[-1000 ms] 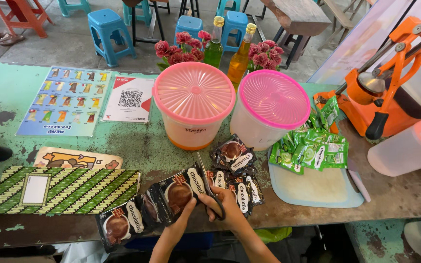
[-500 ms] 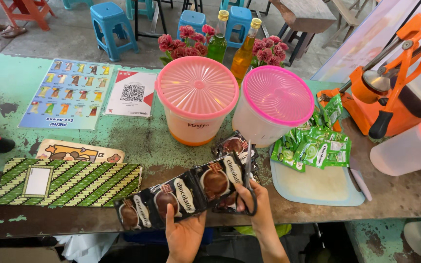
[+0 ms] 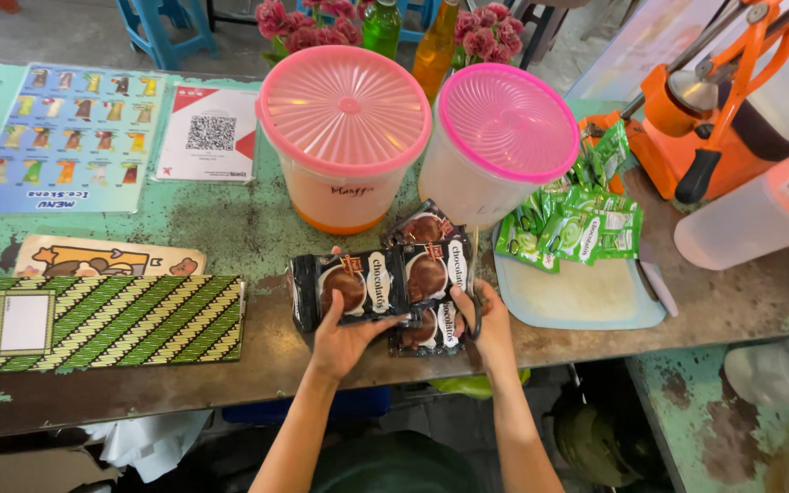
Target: The person uses scissors to separate a strip of chocolate drink sachets into individual units, handling each one by hand and placing them on the counter.
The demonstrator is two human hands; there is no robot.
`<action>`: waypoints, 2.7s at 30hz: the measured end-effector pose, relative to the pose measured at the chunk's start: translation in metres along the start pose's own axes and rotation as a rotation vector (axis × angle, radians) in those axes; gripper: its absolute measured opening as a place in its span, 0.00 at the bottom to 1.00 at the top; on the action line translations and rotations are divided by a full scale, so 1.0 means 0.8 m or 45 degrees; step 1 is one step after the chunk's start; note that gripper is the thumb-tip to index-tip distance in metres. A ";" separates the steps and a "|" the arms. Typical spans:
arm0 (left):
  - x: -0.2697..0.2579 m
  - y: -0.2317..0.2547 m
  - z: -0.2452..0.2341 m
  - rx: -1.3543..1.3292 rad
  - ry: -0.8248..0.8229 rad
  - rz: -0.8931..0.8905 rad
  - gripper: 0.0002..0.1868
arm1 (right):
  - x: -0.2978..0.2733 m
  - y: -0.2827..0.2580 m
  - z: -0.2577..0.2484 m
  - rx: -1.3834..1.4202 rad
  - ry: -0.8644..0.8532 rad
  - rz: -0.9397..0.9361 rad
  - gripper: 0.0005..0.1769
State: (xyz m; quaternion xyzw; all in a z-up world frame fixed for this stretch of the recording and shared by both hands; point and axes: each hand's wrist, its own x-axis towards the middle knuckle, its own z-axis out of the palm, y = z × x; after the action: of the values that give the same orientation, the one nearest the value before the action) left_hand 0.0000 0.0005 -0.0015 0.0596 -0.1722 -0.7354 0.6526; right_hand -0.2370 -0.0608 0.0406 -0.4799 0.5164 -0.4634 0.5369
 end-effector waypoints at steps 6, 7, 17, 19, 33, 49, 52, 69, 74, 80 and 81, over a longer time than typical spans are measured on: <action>-0.004 0.008 -0.007 0.020 -0.016 0.052 0.43 | -0.039 0.028 -0.013 0.020 -0.049 -0.028 0.28; -0.003 0.011 -0.009 0.040 -0.011 0.098 0.45 | -0.048 0.030 -0.012 0.096 -0.092 -0.073 0.26; 0.016 -0.026 -0.075 0.080 -0.007 0.289 0.49 | -0.150 0.059 0.047 -0.083 -0.546 0.150 0.22; 0.018 -0.038 -0.095 0.387 0.204 0.263 0.30 | -0.152 0.061 0.054 -0.003 -0.606 0.315 0.26; 0.052 -0.054 -0.098 0.251 0.383 0.110 0.22 | -0.157 0.086 0.050 0.086 -0.644 0.151 0.48; 0.032 -0.040 -0.072 0.069 0.071 0.059 0.26 | -0.143 0.066 0.073 0.092 -0.592 0.109 0.42; 0.030 -0.042 -0.069 0.070 0.068 0.015 0.27 | -0.135 0.057 0.078 0.104 -0.602 0.116 0.39; 0.023 -0.025 -0.041 0.137 -0.005 -0.204 0.34 | -0.115 0.043 0.085 -0.029 -0.525 0.113 0.33; 0.023 -0.022 -0.035 0.189 0.055 -0.231 0.34 | -0.117 0.042 0.087 0.058 -0.534 0.109 0.31; 0.023 -0.019 -0.030 0.227 0.110 -0.249 0.34 | -0.116 0.035 0.089 -0.055 -0.497 0.139 0.29; 0.023 -0.018 -0.031 0.148 0.029 -0.272 0.35 | -0.115 0.036 0.090 -0.027 -0.487 0.150 0.27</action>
State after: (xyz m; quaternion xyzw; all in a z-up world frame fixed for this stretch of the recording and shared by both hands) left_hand -0.0085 -0.0208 -0.0273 0.1235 -0.1998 -0.7888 0.5680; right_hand -0.1686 0.0361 0.0222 -0.5338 0.4372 -0.3262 0.6462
